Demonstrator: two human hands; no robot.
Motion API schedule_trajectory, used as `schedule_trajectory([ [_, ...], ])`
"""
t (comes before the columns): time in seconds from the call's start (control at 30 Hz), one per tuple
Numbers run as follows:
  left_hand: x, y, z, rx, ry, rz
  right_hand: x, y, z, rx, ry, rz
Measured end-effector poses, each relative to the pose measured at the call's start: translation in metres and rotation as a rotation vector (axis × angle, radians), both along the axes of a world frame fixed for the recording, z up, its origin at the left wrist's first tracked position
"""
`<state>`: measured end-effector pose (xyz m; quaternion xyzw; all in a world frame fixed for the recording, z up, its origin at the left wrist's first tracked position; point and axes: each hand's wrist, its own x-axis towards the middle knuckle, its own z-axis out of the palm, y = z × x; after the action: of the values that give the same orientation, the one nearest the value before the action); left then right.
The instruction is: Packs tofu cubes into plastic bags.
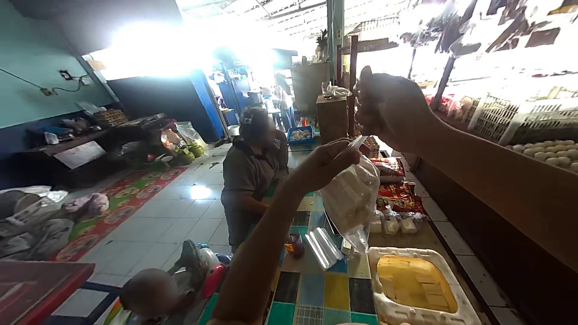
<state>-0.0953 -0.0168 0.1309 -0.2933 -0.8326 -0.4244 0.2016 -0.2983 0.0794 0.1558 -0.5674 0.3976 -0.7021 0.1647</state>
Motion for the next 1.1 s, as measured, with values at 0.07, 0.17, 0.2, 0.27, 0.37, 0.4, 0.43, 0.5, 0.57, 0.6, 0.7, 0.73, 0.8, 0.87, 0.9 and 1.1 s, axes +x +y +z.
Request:
schedule_trajectory([
  [0.07,-0.002,-0.001,0.001,-0.033,0.117,0.029,0.016,0.014,0.007,-0.109,0.084,-0.014],
  [0.17,-0.006,-0.002,0.003,0.078,0.148,0.111,0.136,0.093,0.040,0.069,0.324,-0.636],
  [0.2,-0.008,-0.002,0.005,0.160,0.112,0.159,0.153,0.111,0.027,0.023,0.542,-0.802],
  [0.27,-0.013,-0.001,0.013,0.317,0.028,0.242,0.165,0.132,-0.030,-0.131,1.000,-1.059],
  [0.37,-0.017,0.009,0.036,0.424,-0.055,0.336,0.162,0.128,-0.126,-0.267,1.449,-1.182],
  [0.4,-0.017,0.015,0.045,0.437,-0.087,0.372,0.155,0.123,-0.145,-0.233,1.497,-1.213],
  [0.43,-0.016,0.020,0.052,0.450,-0.126,0.406,0.143,0.117,-0.156,-0.195,1.501,-1.277],
  [0.5,-0.016,0.030,0.061,0.492,-0.195,0.451,0.110,0.106,-0.162,-0.202,1.460,-1.437],
  [0.57,-0.015,0.042,0.065,0.591,-0.254,0.468,0.082,0.101,-0.155,-0.278,1.389,-1.576],
  [0.6,-0.014,0.046,0.067,0.655,-0.281,0.471,0.073,0.099,-0.153,-0.318,1.316,-1.610],
  [0.7,-0.010,0.054,0.069,0.777,-0.299,0.420,0.062,0.102,-0.147,-0.354,1.027,-1.549],
  [0.73,-0.009,0.054,0.067,0.781,-0.293,0.395,0.063,0.104,-0.146,-0.329,0.945,-1.526],
  [0.8,-0.011,0.050,0.060,0.752,-0.288,0.323,0.072,0.106,-0.153,-0.250,0.765,-1.452],
  [0.87,-0.014,0.041,0.051,0.676,-0.288,0.229,0.093,0.105,-0.165,-0.189,0.515,-1.293],
  [0.9,-0.015,0.039,0.047,0.637,-0.285,0.201,0.108,0.102,-0.168,-0.183,0.284,-1.193],
  [1.1,-0.027,0.030,0.019,0.458,-0.085,-0.006,0.145,0.105,-0.152,0.008,-0.899,-0.079],
])
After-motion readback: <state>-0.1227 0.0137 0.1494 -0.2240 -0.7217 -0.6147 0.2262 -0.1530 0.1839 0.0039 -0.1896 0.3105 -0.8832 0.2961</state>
